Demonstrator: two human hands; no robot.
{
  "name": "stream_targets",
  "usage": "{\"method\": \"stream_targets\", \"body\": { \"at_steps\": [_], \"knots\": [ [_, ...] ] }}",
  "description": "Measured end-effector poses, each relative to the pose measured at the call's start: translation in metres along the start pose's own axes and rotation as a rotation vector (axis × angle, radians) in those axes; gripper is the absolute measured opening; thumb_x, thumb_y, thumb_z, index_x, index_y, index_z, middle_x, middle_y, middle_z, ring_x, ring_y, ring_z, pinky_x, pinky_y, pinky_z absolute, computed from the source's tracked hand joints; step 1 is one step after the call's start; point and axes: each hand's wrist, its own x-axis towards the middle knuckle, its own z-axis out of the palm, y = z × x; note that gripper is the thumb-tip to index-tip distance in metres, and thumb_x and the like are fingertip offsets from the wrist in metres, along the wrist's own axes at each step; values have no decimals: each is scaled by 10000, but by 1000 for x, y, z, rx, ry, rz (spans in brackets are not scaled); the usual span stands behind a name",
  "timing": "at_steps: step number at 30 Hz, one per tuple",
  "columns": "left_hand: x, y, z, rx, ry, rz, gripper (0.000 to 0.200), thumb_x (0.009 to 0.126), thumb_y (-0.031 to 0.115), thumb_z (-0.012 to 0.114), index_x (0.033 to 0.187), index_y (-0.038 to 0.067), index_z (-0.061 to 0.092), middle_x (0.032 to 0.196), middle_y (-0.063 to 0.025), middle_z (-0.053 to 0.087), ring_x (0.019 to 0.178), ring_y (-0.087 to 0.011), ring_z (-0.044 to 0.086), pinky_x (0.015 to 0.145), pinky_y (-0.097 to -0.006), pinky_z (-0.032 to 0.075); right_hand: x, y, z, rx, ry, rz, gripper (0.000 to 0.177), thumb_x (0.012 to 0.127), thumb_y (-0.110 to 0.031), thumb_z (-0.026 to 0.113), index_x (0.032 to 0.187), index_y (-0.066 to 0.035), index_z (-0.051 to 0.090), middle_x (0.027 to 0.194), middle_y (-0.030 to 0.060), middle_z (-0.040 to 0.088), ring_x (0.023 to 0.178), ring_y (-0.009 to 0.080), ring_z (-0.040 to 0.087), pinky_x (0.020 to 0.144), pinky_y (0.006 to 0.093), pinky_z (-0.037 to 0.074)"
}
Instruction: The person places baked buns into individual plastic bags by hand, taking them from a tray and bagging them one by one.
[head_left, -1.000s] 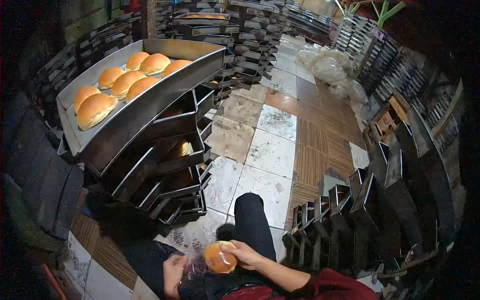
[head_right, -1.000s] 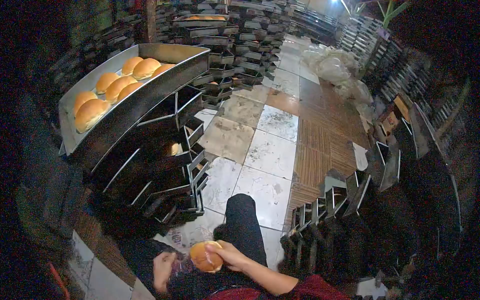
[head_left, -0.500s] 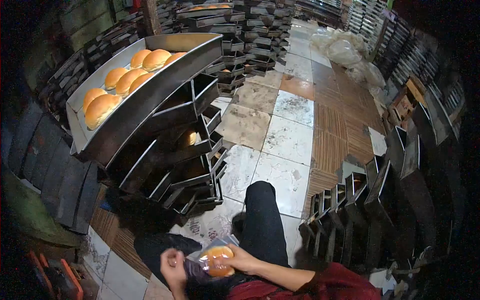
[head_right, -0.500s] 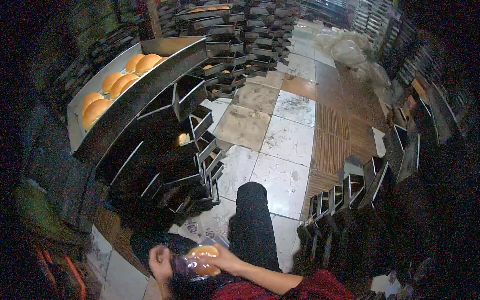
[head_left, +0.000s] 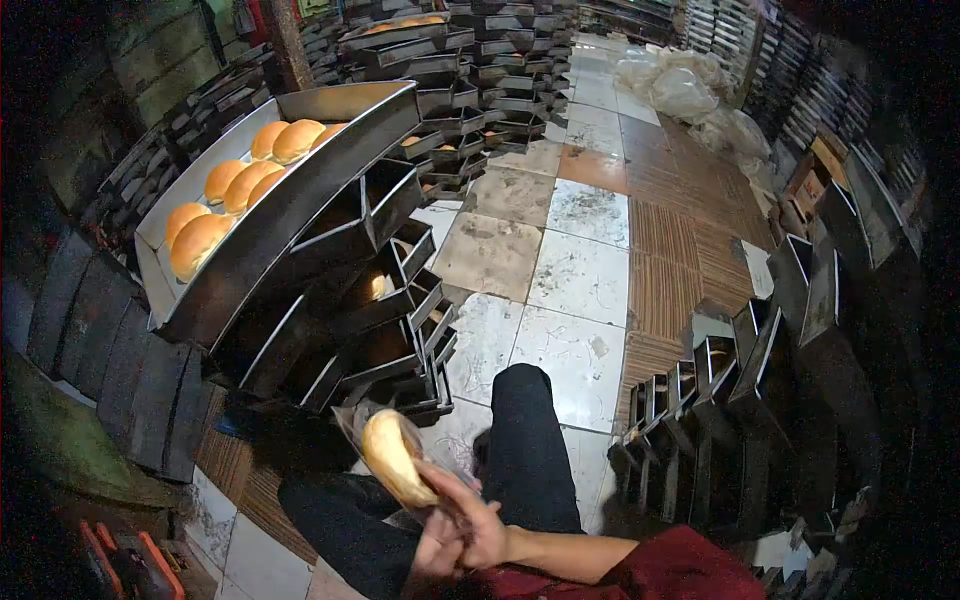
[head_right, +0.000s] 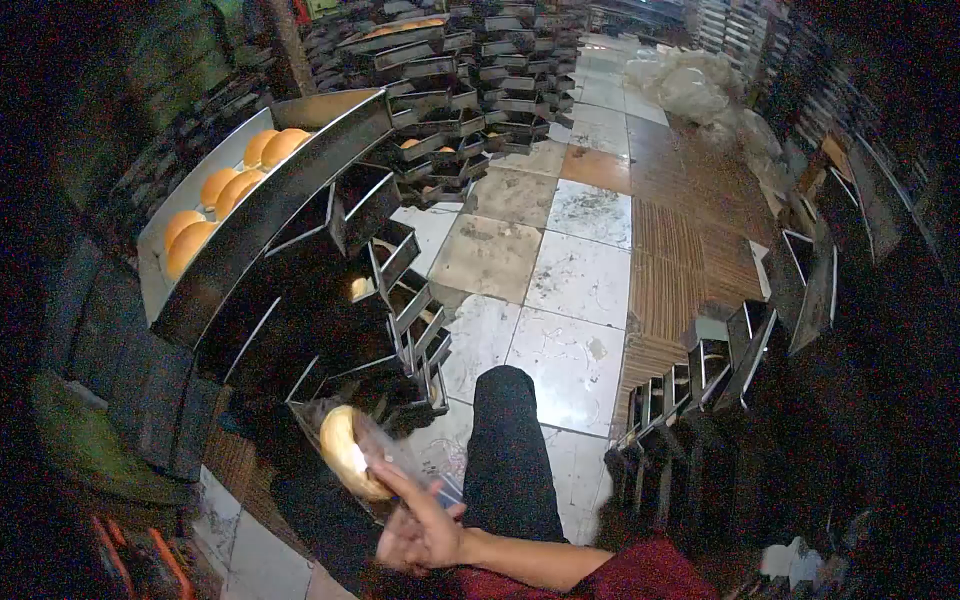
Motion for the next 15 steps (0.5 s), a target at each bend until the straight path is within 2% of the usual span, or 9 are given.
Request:
{"method": "stream_targets", "body": {
  "at_steps": [3, 5, 6, 7, 9, 11, 13, 14, 15],
  "knots": [
    [-20, 5, 67, 125, -319, 1049, 570, 887, 465, 300, 1348, 144, 203, 1283, -123, 353, 1156, -250, 388, 972, -389, 324, 8, -12, -17, -149, -206, -210, 785, 752, -493, 560, 1310, -27, 265, 1326, 188, 303, 1200, 334, 338, 1006, 410, 230],
    [-17, 9, 48, -123, -238, 936, 536, 905, 452, 247, 1356, 176, 161, 1265, -147, 374, 1145, -258, 396, 967, -408, 329, 13, -8, 6, -552, -420, -66, 743, 718, -430, 607, 1250, 7, 327, 1263, 223, 364, 1182, 367, 340, 988, 440, 253],
    [-6, 14, 32, -41, 32, 796, 709, 818, 515, 464, 1347, 129, 193, 1280, -126, 375, 1132, -250, 417, 978, -363, 320, 15, -4, 14, -722, -549, -74, 692, 722, -385, 598, 1246, -10, 343, 1261, 209, 375, 1179, 354, 348, 985, 436, 258],
    [-10, 6, 27, -50, 31, 798, 709, 818, 515, 464, 1347, 129, 193, 1280, -126, 375, 1132, -250, 417, 978, -363, 320, 17, 0, 19, -891, -676, -83, 645, 726, -341, 588, 1241, -27, 359, 1259, 196, 386, 1177, 341, 356, 981, 431, 263],
    [-17, -5, 13, 39, 119, 790, 684, 819, 568, 402, 1303, 95, 298, 1241, -131, 431, 1101, -257, 449, 964, -367, 336, 18, -7, 20, -972, -718, -140, 573, 718, -284, 570, 1203, -33, 397, 1217, 179, 418, 1142, 323, 385, 951, 428, 290],
    [8, 1, -15, -404, -57, 443, 719, 791, 643, 353, 1173, 41, 437, 1151, -125, 508, 1041, -259, 487, 939, -398, 357, 23, -2, 26, -1052, -750, -192, 508, 709, -227, 552, 1165, -38, 434, 1174, 161, 449, 1107, 305, 415, 920, 424, 316],
    [20, -12, -18, -553, 45, 402, 698, 793, 636, 359, 1158, 47, 447, 1141, -125, 508, 1038, -274, 484, 936, -417, 355, 29, 26, 24, -1020, -555, 8, 318, 717, -141, 486, 1004, -7, 500, 978, 101, 517, 937, 274, 487, 826, 387, 388],
    [29, -17, -14, -450, 142, 403, 687, 788, 626, 387, 1137, 37, 455, 1125, -129, 509, 1028, -290, 485, 928, -421, 360, 24, 48, 28, -1033, -560, -27, 225, 716, -147, 491, 900, -19, 507, 918, 88, 515, 880, 268, 492, 770, 391, 402],
    [24, -10, -9, -307, 59, 459, 684, 784, 626, 397, 1134, 42, 456, 1124, -132, 506, 1026, -308, 481, 921, -440, 362, 8, 62, 43, -1163, -812, 192, 224, 709, -150, 497, 898, -32, 521, 926, 94, 519, 876, 259, 499, 742, 378, 416]
  ]
}}
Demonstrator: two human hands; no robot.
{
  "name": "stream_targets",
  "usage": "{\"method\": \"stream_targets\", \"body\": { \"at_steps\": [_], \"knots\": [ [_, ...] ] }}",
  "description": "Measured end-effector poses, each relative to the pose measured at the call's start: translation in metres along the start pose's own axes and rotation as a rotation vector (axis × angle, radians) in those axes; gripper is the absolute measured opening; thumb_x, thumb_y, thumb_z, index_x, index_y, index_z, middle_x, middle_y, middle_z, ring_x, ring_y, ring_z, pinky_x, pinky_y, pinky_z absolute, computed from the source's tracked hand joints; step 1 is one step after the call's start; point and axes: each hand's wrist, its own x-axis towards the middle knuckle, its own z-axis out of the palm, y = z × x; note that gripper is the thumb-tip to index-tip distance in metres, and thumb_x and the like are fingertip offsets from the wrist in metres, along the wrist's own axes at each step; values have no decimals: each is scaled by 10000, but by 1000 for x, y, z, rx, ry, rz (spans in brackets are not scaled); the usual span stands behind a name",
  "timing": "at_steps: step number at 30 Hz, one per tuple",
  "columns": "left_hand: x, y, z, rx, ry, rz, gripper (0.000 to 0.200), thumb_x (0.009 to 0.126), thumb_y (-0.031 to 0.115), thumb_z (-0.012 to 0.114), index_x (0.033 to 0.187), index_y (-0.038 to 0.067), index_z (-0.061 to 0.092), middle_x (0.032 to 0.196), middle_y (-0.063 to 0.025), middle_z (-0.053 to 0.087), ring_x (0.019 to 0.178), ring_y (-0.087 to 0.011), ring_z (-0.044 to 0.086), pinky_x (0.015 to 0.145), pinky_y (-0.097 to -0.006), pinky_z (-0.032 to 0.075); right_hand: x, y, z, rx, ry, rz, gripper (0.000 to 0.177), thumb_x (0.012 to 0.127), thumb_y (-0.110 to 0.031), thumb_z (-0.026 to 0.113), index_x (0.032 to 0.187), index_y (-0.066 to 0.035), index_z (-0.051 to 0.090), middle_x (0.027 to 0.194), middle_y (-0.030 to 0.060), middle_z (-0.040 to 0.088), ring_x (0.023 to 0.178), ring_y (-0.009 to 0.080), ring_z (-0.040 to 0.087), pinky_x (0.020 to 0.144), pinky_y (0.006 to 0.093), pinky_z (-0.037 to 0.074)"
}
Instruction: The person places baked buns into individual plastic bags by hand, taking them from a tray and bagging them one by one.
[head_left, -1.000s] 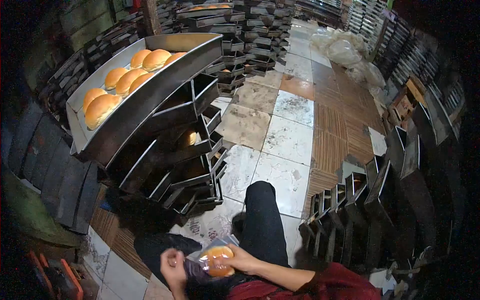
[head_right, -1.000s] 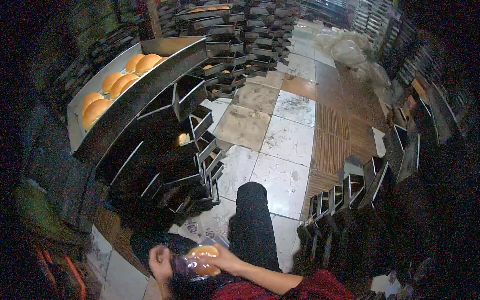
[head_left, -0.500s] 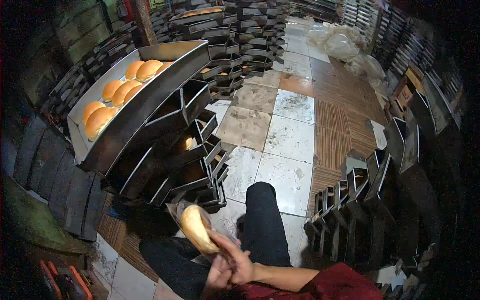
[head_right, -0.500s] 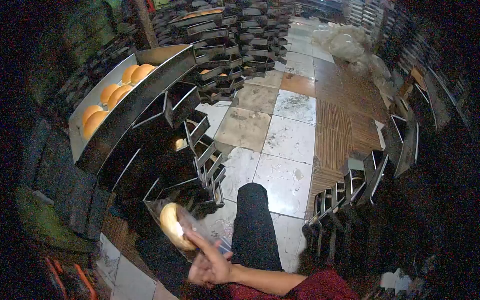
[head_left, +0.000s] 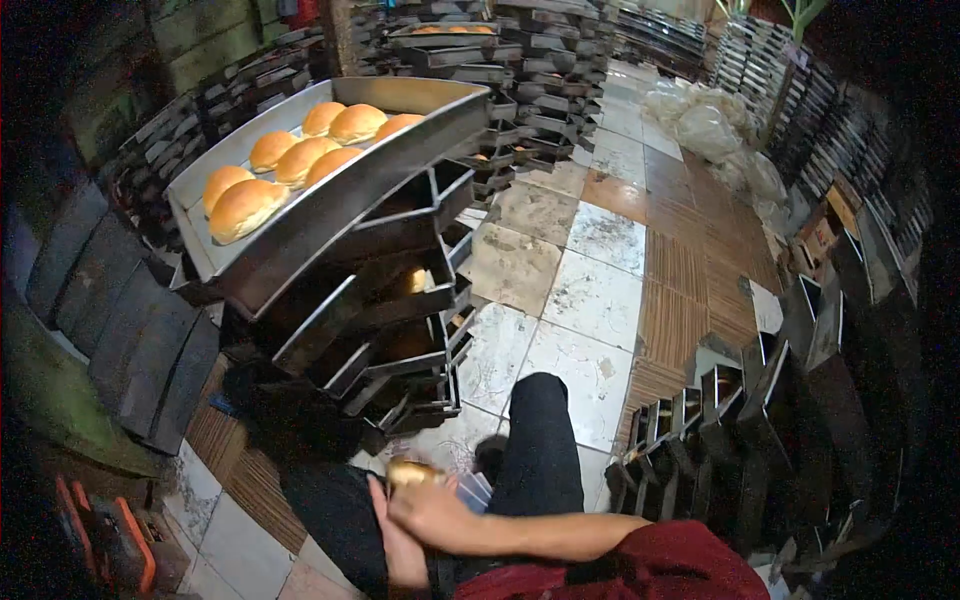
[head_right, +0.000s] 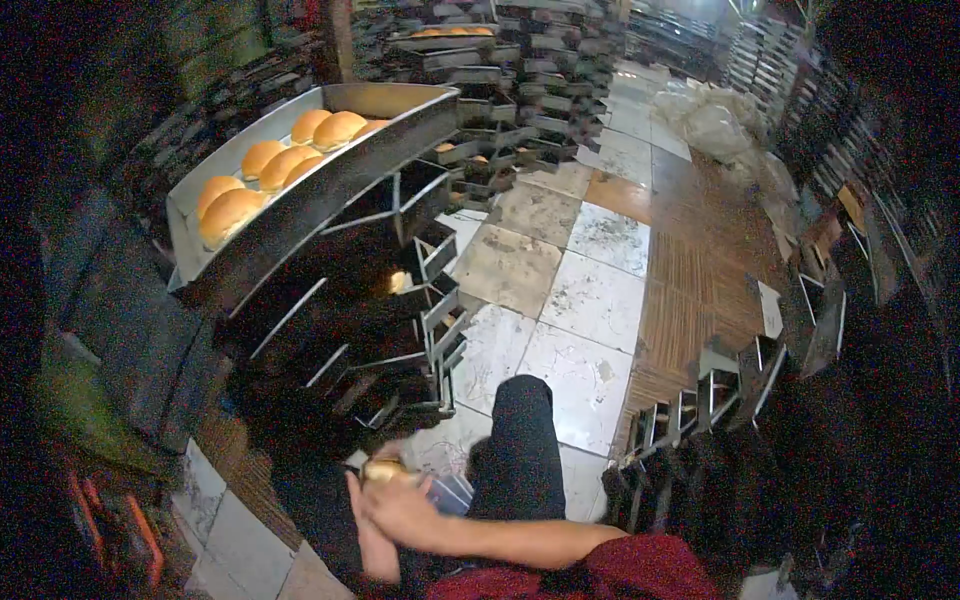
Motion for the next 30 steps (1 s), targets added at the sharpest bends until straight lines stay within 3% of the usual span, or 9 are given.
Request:
{"method": "stream_targets", "body": {
  "at_steps": [4, 8, 11, 16, 18, 19, 20, 24, 30],
  "knots": [
    [-4, 40, -2, -568, -183, 83, 590, 799, 556, 458, 1172, 99, 450, 1147, -94, 500, 1045, -283, 477, 889, -456, 396, -30, -38, -28, 245, 409, -465, 194, 724, -177, 539, 856, -36, 554, 883, 133, 506, 850, 278, 498, 718, 385, 418],
    [-14, 59, 21, -263, -57, 553, 597, 797, 582, 438, 1184, 128, 442, 1150, -67, 496, 1050, -326, 472, 847, -501, 410, -12, -18, -28, 355, 479, -4, 124, 797, -128, 587, 889, -47, 567, 802, 75, 517, 765, 242, 503, 713, 269, 403],
    [-1, 62, 3, -401, 62, 484, 546, 824, 551, 407, 1155, 119, 458, 1128, -73, 507, 1053, -321, 475, 799, -498, 437, -10, -8, -9, 1109, 115, 171, 134, 794, -97, 599, 894, -29, 540, 767, 105, 542, 699, 252, 541, 617, 294, 425],
    [6, 60, -21, -442, 18, 427, 536, 817, 539, 428, 1148, 120, 465, 1103, -75, 510, 1021, -299, 489, 780, -491, 438, 4, -2, 5, 532, 111, -156, 153, 817, -152, 566, 860, -16, 511, 803, 166, 545, 715, 311, 549, 606, 364, 435],
    [10, 65, -30, -555, 1, 414, 499, 816, 523, 446, 1110, 121, 481, 1048, -83, 529, 998, -293, 500, 773, -470, 450, 4, -16, 2, 413, -528, 38, 171, 811, -175, 528, 783, -21, 459, 710, 187, 501, 694, 362, 521, 602, 400, 429],
    [14, 70, -32, -575, 33, 524, 461, 820, 500, 463, 1082, 122, 490, 1002, -87, 540, 964, -284, 520, 758, -447, 466, -7, -18, -3, 532, -759, -588, 175, 792, -187, 518, 771, -26, 453, 605, 157, 476, 603, 335, 517, 582, 399, 426],
    [15, 77, -37, -578, 46, 545, 461, 820, 500, 463, 1082, 122, 490, 1002, -87, 540, 964, -284, 520, 758, -447, 466, -10, -18, -8, 534, -774, -607, 175, 792, -187, 518, 771, -26, 453, 605, 157, 476, 603, 335, 517, 582, 399, 426],
    [2, 86, -40, -552, -68, 714, 470, 831, 469, 463, 1155, 129, 450, 1109, -118, 508, 1016, -294, 513, 865, -511, 417, -6, -12, -36, 809, -62, -185, 148, 839, -168, 541, 853, -23, 517, 744, 32, 535, 659, 113, 486, 605, 271, 407],
    [-4, 65, 5, -478, -33, 677, 480, 839, 443, 451, 1200, 128, 414, 1173, -93, 465, 1079, -302, 459, 899, -551, 364, 9, 12, -19, 1134, -137, 258, 157, 766, -83, 643, 842, -14, 524, 770, 18, 556, 676, 92, 515, 559, 248, 420]
  ]
}}
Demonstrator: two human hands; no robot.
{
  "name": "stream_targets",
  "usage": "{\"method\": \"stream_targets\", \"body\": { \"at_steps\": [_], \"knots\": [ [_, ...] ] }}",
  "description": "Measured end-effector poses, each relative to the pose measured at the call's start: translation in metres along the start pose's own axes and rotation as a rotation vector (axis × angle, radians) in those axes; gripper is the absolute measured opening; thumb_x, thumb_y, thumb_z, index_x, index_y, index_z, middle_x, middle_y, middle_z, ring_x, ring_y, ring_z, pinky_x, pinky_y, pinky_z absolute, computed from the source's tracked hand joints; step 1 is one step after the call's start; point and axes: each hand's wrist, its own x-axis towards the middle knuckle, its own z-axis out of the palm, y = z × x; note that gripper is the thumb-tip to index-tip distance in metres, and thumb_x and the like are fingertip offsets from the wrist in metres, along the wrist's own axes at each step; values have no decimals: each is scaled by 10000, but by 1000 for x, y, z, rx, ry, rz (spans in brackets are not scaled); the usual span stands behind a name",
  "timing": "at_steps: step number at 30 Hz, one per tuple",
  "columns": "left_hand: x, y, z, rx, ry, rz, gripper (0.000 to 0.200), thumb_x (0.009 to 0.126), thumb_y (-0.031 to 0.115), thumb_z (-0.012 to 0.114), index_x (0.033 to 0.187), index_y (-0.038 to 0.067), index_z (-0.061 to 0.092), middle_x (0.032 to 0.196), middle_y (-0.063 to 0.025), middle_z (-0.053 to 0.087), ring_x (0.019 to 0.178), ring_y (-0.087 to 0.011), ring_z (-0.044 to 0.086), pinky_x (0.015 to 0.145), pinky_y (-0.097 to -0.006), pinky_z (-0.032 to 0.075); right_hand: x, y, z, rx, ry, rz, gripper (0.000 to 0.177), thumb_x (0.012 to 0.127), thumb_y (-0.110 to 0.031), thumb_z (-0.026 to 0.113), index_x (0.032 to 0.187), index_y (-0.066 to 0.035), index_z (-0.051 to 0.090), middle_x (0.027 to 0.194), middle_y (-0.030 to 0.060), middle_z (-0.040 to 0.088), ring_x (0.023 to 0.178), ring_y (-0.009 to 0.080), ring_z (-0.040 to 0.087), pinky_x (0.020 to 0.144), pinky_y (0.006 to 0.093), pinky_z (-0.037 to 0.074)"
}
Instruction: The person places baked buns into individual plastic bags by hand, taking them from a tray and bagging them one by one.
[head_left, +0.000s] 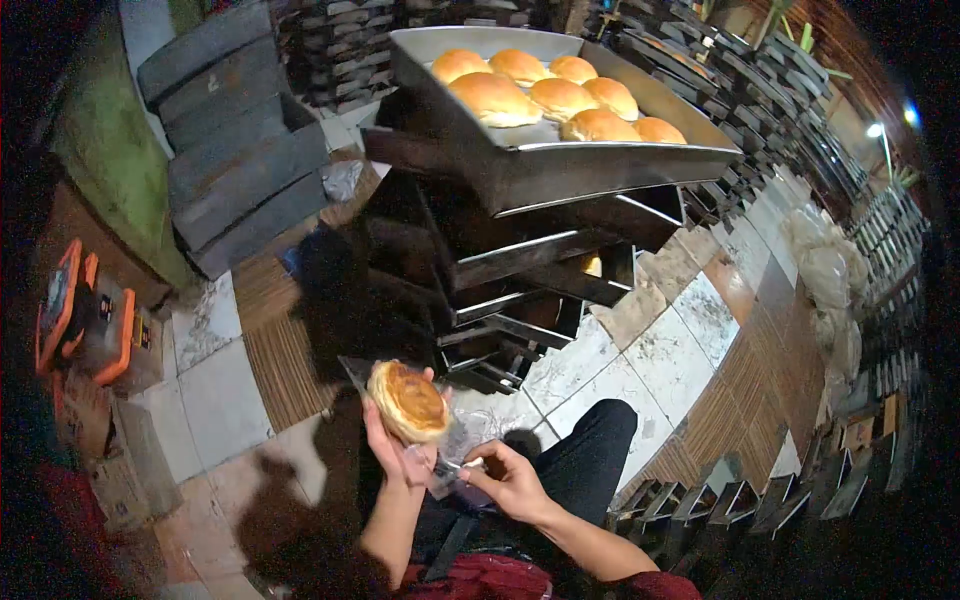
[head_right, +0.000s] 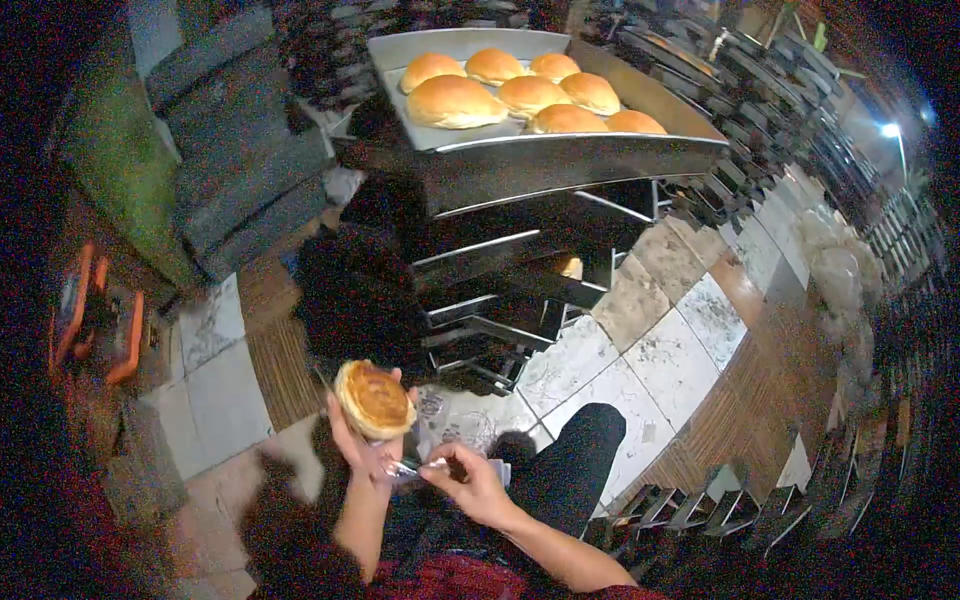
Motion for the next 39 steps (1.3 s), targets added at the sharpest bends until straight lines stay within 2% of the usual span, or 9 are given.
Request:
{"method": "stream_targets", "body": {
  "at_steps": [2, 6, 8, 9, 14, 20, 30, 34, 39],
  "knots": [
    [5, 4, -14, -151, 12, -123, 480, 837, 453, 452, 1187, 126, 421, 1177, -90, 461, 1068, -287, 461, 890, -541, 374, 1, -5, 6, -522, 98, -568, 173, 758, -78, 640, 829, 2, 503, 733, 91, 554, 599, 200, 519, 543, 283, 420],
    [12, 5, -30, -82, 175, -133, 447, 809, 494, 469, 1072, 133, 498, 1006, -96, 544, 942, -285, 532, 750, -458, 474, -2, -13, 21, -929, -107, -91, 147, 792, -120, 596, 844, -19, 502, 683, 138, 509, 617, 283, 526, 566, 345, 429],
    [30, 12, -38, -119, 345, -36, 432, 815, 481, 474, 1022, 103, 501, 880, -95, 562, 780, -257, 567, 729, -434, 481, -21, -36, 23, -492, -1111, -207, 177, 785, -186, 617, 826, -43, 520, 687, 112, 546, 619, 258, 548, 563, 351, 433],
    [37, 22, -50, -126, 337, 12, 427, 816, 478, 478, 1016, 101, 498, 867, -100, 568, 776, -257, 572, 738, -438, 482, -29, -48, 22, -479, -1136, -194, 177, 785, -186, 617, 826, -43, 520, 687, 112, 546, 619, 258, 548, 563, 351, 433],
    [16, 17, -33, -186, 284, -31, 444, 829, 468, 470, 1112, 127, 472, 993, -106, 562, 924, -294, 553, 812, -569, 433, 18, -43, -5, -26, 106, -36, 205, 716, -119, 679, 856, -27, 561, 894, 77, 573, 824, 144, 520, 760, 271, 419],
    [24, 31, -7, -92, 3, 68, 545, 853, 534, 345, 1240, 153, 392, 1230, -38, 444, 1115, -294, 446, 922, -556, 347, 30, -23, 11, 19, 59, 46, 190, 735, -50, 662, 884, -5, 551, 822, 59, 591, 729, 125, 532, 691, 230, 426],
    [26, 47, 17, -226, -123, 59, 534, 851, 526, 345, 1182, 117, 438, 1213, -67, 468, 1121, -302, 441, 931, -543, 332, 9, -32, 14, -1040, -128, -309, 233, 817, -152, 575, 806, 0, 398, 602, 176, 543, 506, 303, 565, 421, 374, 427],
    [22, 48, 25, -197, -159, 64, 551, 855, 524, 332, 1223, 121, 407, 1241, -70, 441, 1119, -307, 441, 935, -549, 324, 1, -64, 0, 60, 98, -65, 189, 768, -84, 641, 885, -18, 508, 805, 45, 603, 787, 97, 561, 707, 232, 454],
    [6, 28, 39, -92, -185, 80, 561, 852, 526, 342, 1226, 112, 397, 1229, -54, 444, 1118, -303, 441, 922, -555, 339, 5, -46, -8, -41, -7, -36, 153, 741, -46, 657, 834, -10, 541, 867, 30, 590, 759, 98, 543, 666, 246, 443]
  ]
}}
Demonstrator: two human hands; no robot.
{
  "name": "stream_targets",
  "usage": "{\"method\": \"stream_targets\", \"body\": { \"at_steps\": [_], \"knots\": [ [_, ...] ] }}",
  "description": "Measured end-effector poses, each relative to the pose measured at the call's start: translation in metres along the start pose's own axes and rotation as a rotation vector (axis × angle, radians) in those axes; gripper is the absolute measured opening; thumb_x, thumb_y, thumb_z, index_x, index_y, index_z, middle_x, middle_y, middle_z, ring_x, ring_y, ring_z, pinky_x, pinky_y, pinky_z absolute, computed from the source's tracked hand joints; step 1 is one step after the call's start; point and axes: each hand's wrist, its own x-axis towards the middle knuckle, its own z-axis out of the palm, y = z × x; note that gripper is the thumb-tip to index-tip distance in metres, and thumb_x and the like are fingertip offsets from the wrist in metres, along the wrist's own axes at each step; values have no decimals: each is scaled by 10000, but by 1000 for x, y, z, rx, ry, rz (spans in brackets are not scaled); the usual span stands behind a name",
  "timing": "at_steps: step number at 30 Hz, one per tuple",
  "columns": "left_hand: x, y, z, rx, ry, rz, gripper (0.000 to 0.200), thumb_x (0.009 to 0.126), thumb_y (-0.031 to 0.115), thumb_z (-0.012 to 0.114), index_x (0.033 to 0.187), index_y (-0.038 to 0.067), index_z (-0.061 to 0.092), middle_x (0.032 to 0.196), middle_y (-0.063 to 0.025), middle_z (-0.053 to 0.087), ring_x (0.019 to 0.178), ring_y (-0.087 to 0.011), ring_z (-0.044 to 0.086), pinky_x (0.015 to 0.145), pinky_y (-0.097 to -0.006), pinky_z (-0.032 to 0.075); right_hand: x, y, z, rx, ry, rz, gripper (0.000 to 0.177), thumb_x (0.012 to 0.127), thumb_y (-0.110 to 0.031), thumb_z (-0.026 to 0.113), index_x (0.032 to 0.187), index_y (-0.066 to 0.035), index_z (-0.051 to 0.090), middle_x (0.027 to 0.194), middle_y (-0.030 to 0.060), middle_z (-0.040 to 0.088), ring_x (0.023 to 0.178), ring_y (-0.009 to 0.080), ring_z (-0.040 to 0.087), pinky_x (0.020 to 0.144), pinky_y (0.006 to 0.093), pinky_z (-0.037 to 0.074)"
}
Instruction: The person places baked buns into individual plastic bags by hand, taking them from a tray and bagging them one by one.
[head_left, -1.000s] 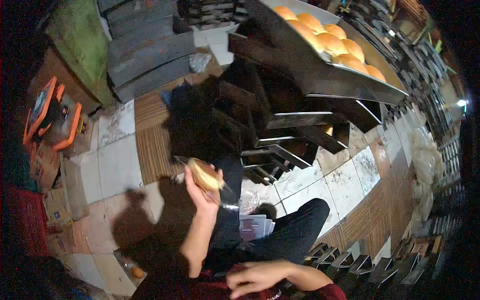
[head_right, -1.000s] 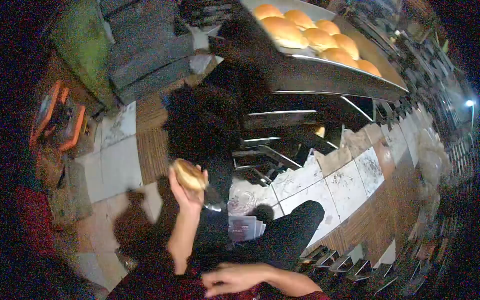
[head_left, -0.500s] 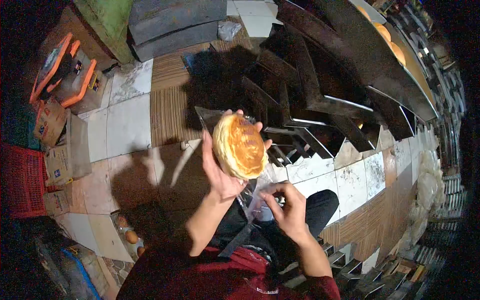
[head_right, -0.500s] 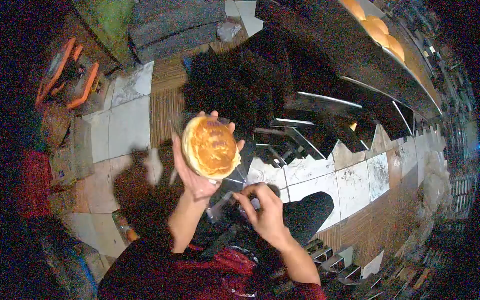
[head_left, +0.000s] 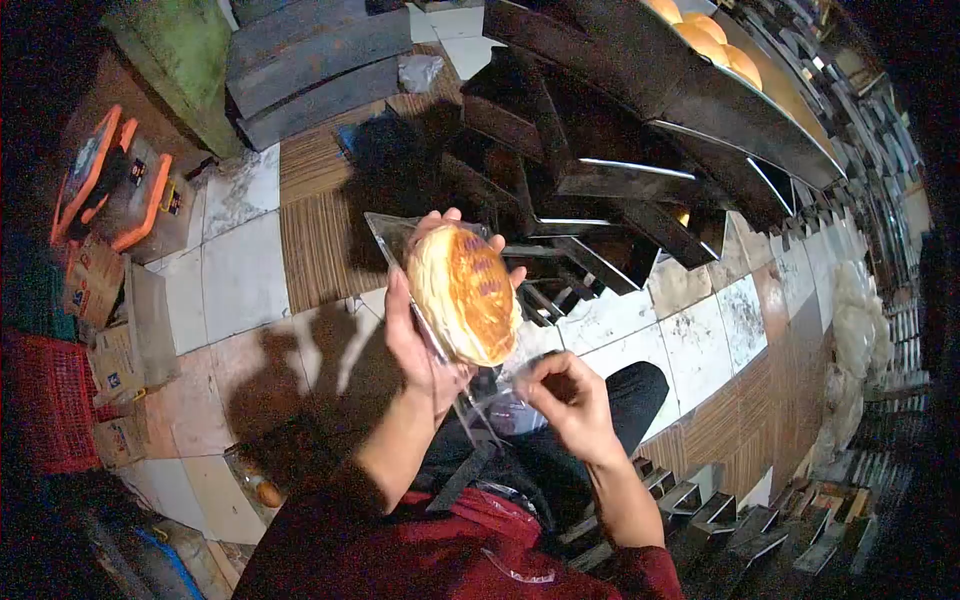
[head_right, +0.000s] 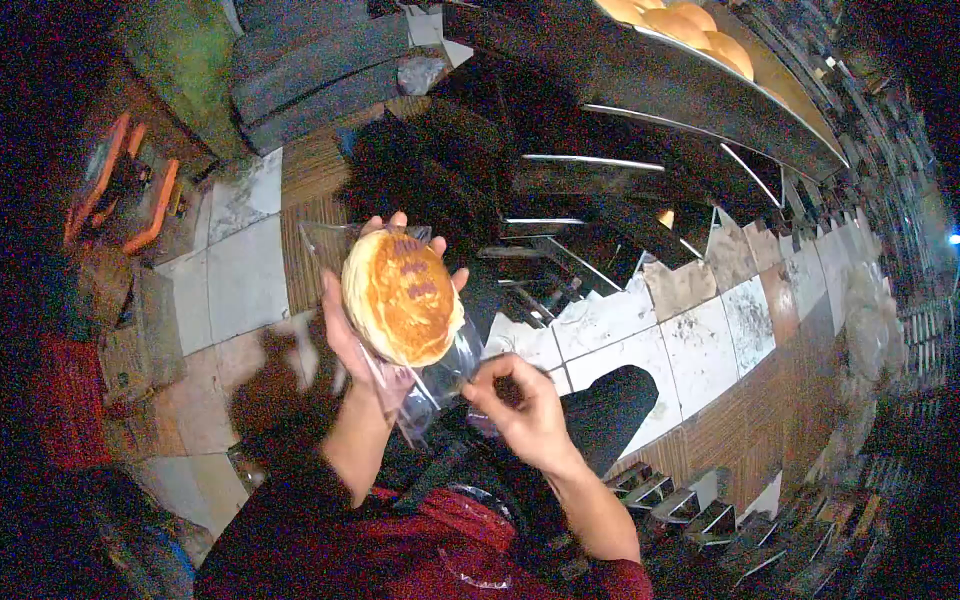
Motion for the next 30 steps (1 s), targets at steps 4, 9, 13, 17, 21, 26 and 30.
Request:
{"method": "stream_targets", "body": {
  "at_steps": [4, 9, 13, 17, 21, 26, 30],
  "knots": [
    [-3, 5, -7, -48, 232, -132, 514, 843, 510, 381, 1099, 80, 496, 1051, -100, 552, 995, -289, 531, 842, -490, 438, 2, 10, 0, -863, -12, -690, 171, 728, -23, 637, 816, -3, 493, 729, 138, 532, 621, 267, 546, 528, 322, 447],
    [-1, 0, -38, -105, 289, -135, 464, 840, 485, 406, 1053, 86, 512, 982, -109, 564, 911, -286, 556, 789, -445, 479, -15, -18, 14, -441, -912, -612, 90, 815, -135, 545, 801, -48, 525, 682, 125, 523, 583, 275, 546, 518, 350, 454],
    [10, 11, -43, -53, 406, 82, 470, 825, 515, 425, 1067, 121, 507, 1021, -123, 548, 919, -280, 554, 790, -453, 478, -41, -31, -3, -415, -793, -523, 427, 738, -290, 652, 1070, -75, 493, 890, 112, 551, 766, 237, 573, 675, 325, 466],
    [-56, -9, -17, -66, 264, -597, 386, 851, 400, 462, 1068, 81, 462, 939, -78, 545, 867, -199, 535, 796, -380, 443, 19, -10, -19, -213, 241, -613, 930, 532, -351, 806, 1255, -85, 286, 1110, 151, 492, 990, 265, 530, 835, 366, 455],
    [-125, 3, 4, 258, -1103, -872, 321, 865, 205, 515, 1119, 15, 472, 1107, -114, 523, 1042, -209, 487, 898, -356, 374, 26, 28, -20, 399, -16, 12, 811, 688, -297, 705, 1297, -75, 217, 1157, 128, 466, 995, 243, 528, 822, 344, 471],
    [-87, 54, -47, 695, -302, -511, 412, 873, 335, 475, 1008, -52, 518, 961, -157, 556, 903, -257, 536, 828, -355, 409, -4, 120, 44, -99, 216, 119, 286, 906, -294, 437, 945, -25, 525, 860, 26, 541, 804, 104, 478, 716, 241, 403],
    [-86, 38, -104, 1741, 262, -97, 283, 815, 230, 591, 958, 0, 510, 811, -62, 569, 672, -148, 515, 636, -265, 423, 6, 123, 46, -197, 423, 63, 319, 904, -263, 447, 732, -6, 525, 687, -29, 486, 648, 43, 393, 568, 218, 339]
  ]
}}
